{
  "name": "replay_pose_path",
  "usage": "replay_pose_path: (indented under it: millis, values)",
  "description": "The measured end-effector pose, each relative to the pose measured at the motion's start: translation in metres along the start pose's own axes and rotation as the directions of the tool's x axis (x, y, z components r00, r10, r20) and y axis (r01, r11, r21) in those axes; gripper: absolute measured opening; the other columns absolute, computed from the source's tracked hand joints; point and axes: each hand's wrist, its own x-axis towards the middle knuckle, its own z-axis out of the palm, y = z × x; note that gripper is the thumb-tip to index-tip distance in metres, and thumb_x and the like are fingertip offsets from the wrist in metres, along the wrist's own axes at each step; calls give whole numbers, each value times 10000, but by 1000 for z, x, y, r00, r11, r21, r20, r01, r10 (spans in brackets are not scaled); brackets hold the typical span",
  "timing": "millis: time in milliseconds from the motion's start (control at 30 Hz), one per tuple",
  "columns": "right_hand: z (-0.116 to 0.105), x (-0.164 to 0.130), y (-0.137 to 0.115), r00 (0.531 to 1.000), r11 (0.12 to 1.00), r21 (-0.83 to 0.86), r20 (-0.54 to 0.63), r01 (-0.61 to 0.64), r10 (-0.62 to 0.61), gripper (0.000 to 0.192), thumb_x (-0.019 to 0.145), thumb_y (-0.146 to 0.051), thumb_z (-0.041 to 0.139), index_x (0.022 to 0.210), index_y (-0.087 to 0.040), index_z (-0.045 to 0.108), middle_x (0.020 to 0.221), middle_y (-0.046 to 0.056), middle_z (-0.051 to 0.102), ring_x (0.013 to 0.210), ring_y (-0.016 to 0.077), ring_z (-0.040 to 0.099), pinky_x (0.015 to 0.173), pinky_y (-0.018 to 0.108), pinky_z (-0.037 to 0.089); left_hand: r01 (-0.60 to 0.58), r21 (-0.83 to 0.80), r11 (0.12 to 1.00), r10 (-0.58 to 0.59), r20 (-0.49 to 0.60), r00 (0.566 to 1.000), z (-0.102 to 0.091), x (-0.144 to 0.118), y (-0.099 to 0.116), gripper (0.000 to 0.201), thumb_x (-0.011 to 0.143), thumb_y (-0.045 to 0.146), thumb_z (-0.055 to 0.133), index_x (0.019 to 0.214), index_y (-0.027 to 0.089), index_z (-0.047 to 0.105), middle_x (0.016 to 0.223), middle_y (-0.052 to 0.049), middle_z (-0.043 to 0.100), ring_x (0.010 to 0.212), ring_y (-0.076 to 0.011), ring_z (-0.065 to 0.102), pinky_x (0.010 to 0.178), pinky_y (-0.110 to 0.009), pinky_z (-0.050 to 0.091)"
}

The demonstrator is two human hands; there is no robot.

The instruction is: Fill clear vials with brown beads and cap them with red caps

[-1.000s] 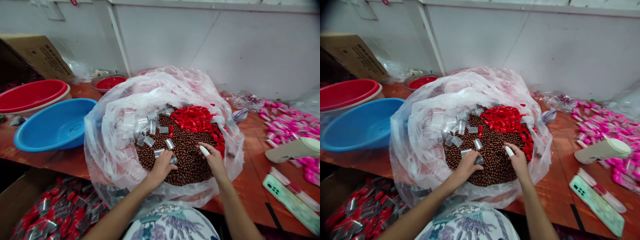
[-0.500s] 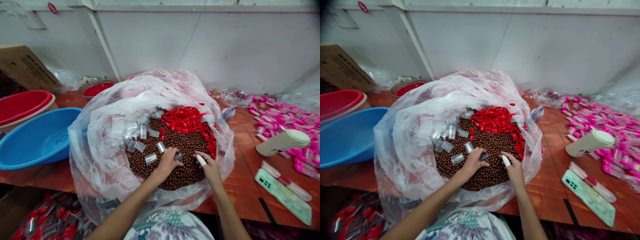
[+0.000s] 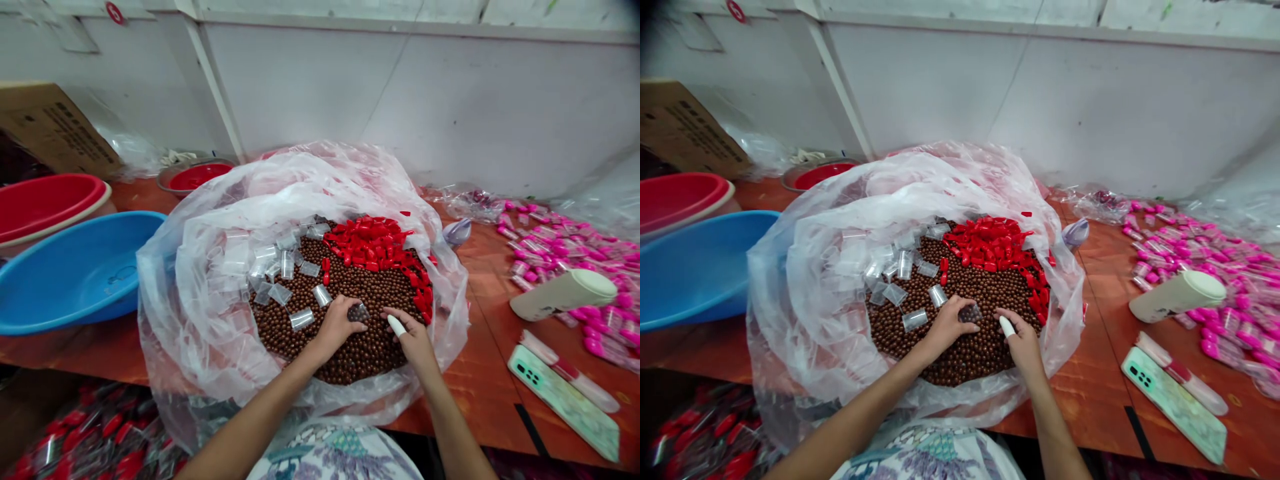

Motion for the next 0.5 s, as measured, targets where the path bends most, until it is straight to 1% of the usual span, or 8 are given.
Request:
replay_pose_path:
  millis: [67,133,233,300,333,367,400,500]
  values:
    - [-1,5,-2,1000,999,-45,0,27,-28,488,649,-163,418,1093,-248,601,1058,27,654,785,195,608,589,291,471,6,-36,999,-6,-11,1000,-2,-1,0,524,540,210,778,1034,208,601,946,-18,530,905,-182,508,823,-290,389]
    - [-2,13,-6,995,987,-132,-10,92,-95,489,648,-141,408,1084,-245,604,1084,24,640,899,205,598,699,321,485,13,-72,997,-16,-32,999,-4,-3,1,506,533,220,779,1011,212,612,935,-13,540,888,-180,516,809,-290,393]
    - [-2,29,-14,979,949,-249,-16,193,-204,438,666,-128,414,1040,-228,620,1104,29,624,1049,204,542,914,372,410,39,-141,989,-48,-63,997,-8,-5,-1,465,537,226,773,979,205,631,918,-18,568,871,-184,531,801,-299,394]
    - [1,40,-19,972,933,-280,-3,225,-235,406,682,-134,426,1026,-222,622,1096,35,622,1054,199,538,964,383,371,74,-228,971,-91,-63,994,-9,-6,-3,415,543,222,768,938,185,646,900,-27,597,849,-185,546,796,-307,399]
    - [3,46,-21,969,928,-288,6,237,-246,399,685,-136,432,1026,-222,620,1093,38,620,1047,198,540,968,383,368,107,-301,948,-127,-48,991,-9,-7,-5,393,545,219,767,917,171,650,883,-33,612,828,-184,557,786,-310,407]
    - [6,51,-23,966,921,-297,18,252,-259,396,688,-137,437,1030,-223,618,1093,40,618,1039,196,543,965,380,372,150,-392,908,-171,-19,985,-10,-8,-6,379,549,219,765,905,157,649,864,-39,626,803,-183,569,768,-312,420]
    - [9,56,-25,962,914,-306,29,267,-272,394,691,-139,441,1033,-225,617,1093,42,615,1033,195,545,961,377,376,202,-492,847,-219,23,975,-11,-9,-7,375,556,221,761,905,146,645,848,-45,639,776,-181,580,745,-313,436]
    - [17,68,-29,951,895,-327,54,305,-304,389,703,-140,437,1037,-225,617,1090,46,611,1024,192,547,953,369,383,326,-737,592,-319,157,935,-16,-13,-6,396,585,231,751,948,132,628,868,-65,659,745,-173,605,704,-315,477]
